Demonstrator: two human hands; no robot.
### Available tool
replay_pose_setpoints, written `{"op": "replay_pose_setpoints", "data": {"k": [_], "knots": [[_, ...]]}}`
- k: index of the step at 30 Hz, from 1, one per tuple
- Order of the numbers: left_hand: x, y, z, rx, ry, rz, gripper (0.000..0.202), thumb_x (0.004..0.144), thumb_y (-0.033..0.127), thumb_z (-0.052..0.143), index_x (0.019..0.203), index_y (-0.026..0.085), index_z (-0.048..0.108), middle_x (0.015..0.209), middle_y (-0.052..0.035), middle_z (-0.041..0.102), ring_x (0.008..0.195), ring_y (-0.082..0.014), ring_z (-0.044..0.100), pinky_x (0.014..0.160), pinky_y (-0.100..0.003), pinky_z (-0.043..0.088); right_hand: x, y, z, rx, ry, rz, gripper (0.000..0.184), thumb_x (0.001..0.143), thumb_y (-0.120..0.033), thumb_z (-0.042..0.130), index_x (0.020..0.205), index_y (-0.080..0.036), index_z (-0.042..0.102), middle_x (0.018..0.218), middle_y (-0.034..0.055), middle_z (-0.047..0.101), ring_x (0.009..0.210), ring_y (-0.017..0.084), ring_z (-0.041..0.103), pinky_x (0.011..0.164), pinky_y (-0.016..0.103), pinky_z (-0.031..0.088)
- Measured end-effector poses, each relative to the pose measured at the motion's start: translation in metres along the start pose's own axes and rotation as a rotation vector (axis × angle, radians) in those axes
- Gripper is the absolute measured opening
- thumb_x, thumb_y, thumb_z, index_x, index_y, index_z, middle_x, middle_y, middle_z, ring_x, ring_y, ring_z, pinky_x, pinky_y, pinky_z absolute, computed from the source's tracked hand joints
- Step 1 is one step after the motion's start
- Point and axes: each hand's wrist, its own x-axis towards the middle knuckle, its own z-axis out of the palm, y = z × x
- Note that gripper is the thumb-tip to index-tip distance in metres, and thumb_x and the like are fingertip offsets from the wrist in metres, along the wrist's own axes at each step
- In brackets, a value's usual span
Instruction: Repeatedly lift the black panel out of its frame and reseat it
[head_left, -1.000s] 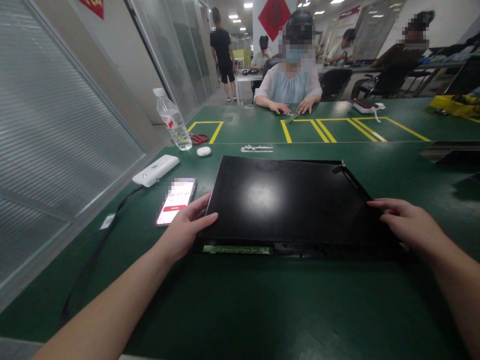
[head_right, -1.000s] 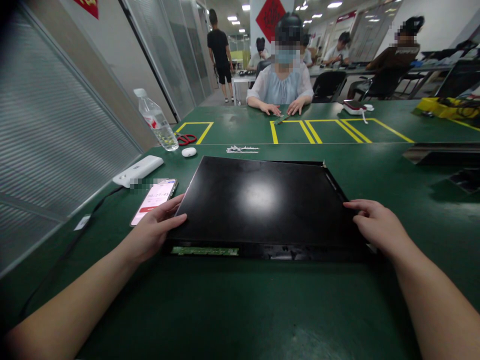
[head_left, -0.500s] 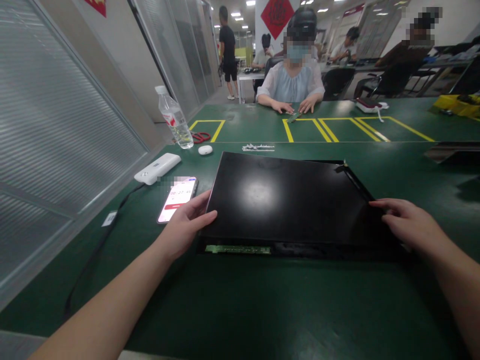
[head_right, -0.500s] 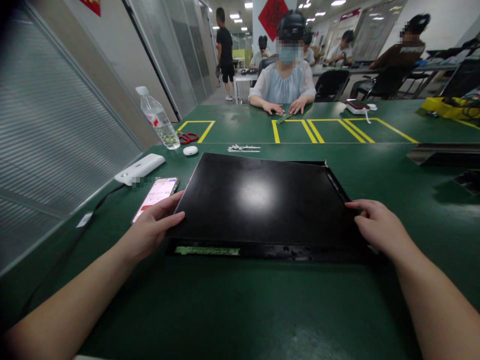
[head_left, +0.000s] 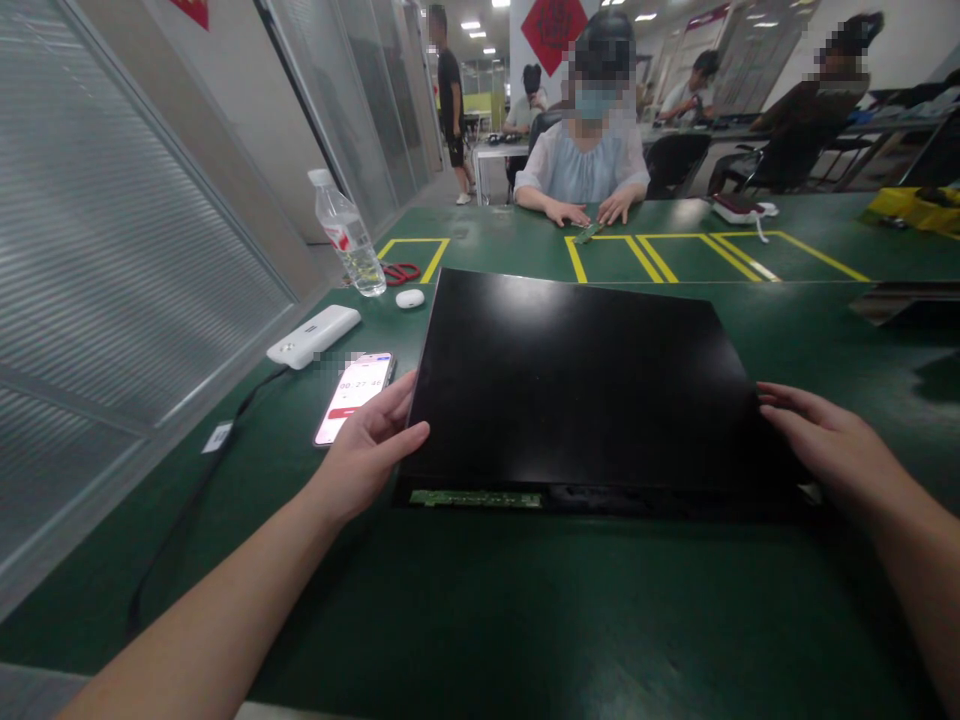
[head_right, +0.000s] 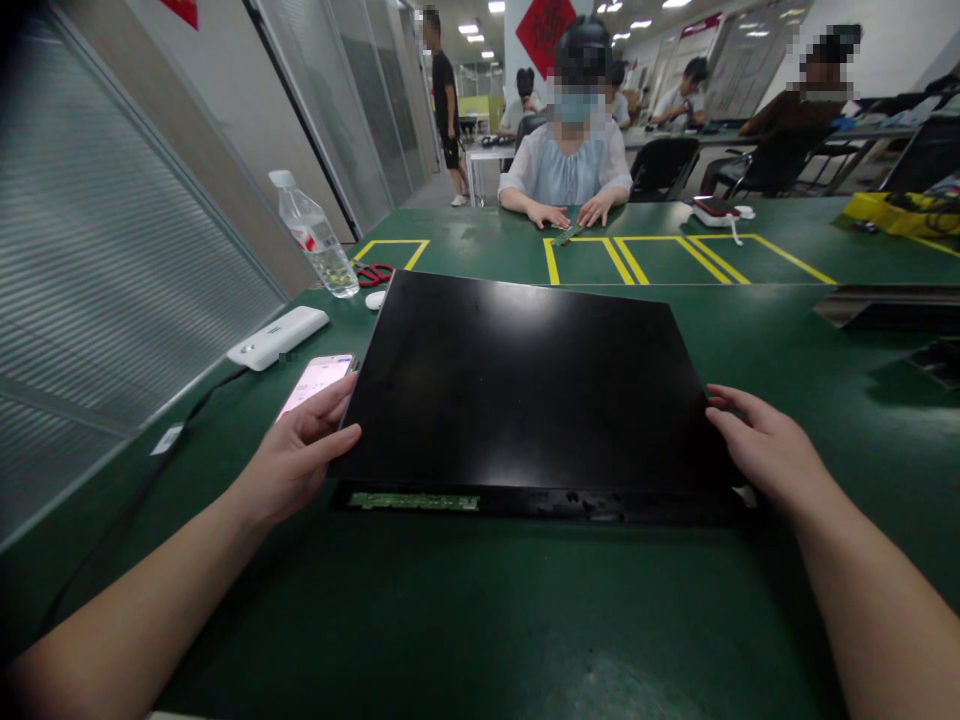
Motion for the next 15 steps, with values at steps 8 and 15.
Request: {"op": "replay_pose_setpoints", "data": {"k": [8,15], "knots": [[0.0,-0.003,-0.005,-0.014,-0.01,0.032,0.074,0.083,0.024,0.085,0.152,0.028,0.058,0.154,-0.0082,0.062,0.145,-0.0363,0.053,0.113,-0.043,0.052,-0.007,-0.007,0.003,0.286,0.055,0.117,0.051,0.061,-0.045,0.075,0.107,-0.023,0.075,0.118,0.012,0.075,0.11,0.032,0.066,0.103,0.048,0.05],[0.001,0.005,-0.004,-0.048,0.108,0.019,0.073,0.075,0.023,0.09,0.144,0.025,0.065,0.149,-0.0084,0.067,0.143,-0.039,0.054,0.109,-0.044,0.057,-0.02,-0.026,-0.015,0.559,-0.029,0.115,0.036,0.065,-0.035,0.068,0.1,-0.025,0.07,0.101,0.0116,0.076,0.091,0.029,0.071,0.077,0.043,0.061]]}}
